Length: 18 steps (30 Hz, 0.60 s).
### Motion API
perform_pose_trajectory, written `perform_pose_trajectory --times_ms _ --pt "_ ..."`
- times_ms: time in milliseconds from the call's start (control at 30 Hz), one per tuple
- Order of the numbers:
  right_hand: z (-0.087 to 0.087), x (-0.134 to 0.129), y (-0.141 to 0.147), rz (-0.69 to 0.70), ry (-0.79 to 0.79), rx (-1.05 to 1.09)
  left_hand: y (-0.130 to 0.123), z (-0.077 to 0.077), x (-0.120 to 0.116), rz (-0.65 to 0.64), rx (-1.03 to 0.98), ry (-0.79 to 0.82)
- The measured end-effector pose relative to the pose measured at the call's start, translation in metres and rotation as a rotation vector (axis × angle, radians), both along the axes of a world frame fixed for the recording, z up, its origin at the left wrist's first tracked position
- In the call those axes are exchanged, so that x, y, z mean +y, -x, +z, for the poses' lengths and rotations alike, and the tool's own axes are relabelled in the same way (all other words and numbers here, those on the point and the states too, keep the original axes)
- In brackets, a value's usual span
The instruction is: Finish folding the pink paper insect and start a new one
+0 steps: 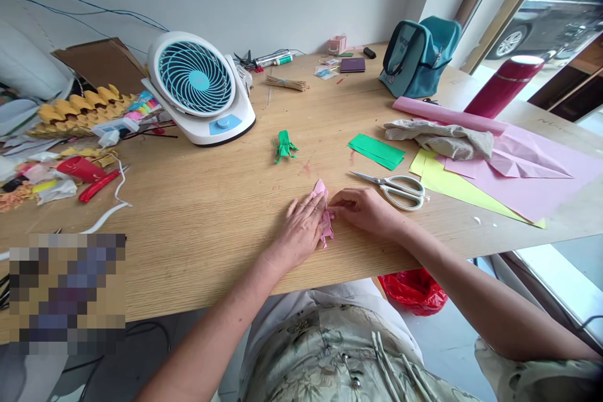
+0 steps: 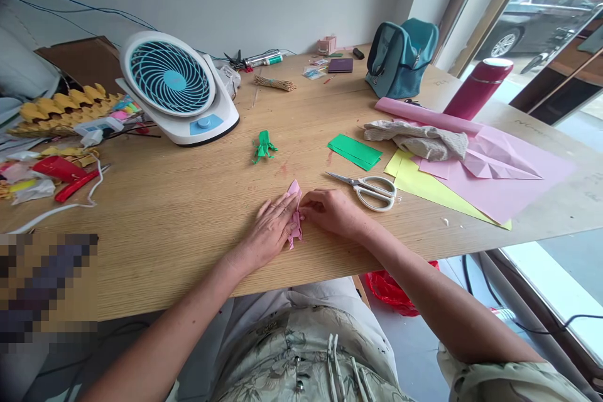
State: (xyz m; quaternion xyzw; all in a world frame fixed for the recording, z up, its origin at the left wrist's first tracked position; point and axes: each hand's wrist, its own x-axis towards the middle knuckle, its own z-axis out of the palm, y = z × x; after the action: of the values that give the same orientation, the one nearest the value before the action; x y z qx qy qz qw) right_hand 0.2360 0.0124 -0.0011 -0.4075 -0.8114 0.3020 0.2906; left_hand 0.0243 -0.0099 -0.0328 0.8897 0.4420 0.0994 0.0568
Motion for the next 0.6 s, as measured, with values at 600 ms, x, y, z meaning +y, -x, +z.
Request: perform_pose_trajectory --times_ms 600 --pt "-0.0038 0.0019 -0.0005 -0.009 -0.064 -0.067 -0.0001 0.0013 -0.0002 -0.012 -0.005 -0.01"
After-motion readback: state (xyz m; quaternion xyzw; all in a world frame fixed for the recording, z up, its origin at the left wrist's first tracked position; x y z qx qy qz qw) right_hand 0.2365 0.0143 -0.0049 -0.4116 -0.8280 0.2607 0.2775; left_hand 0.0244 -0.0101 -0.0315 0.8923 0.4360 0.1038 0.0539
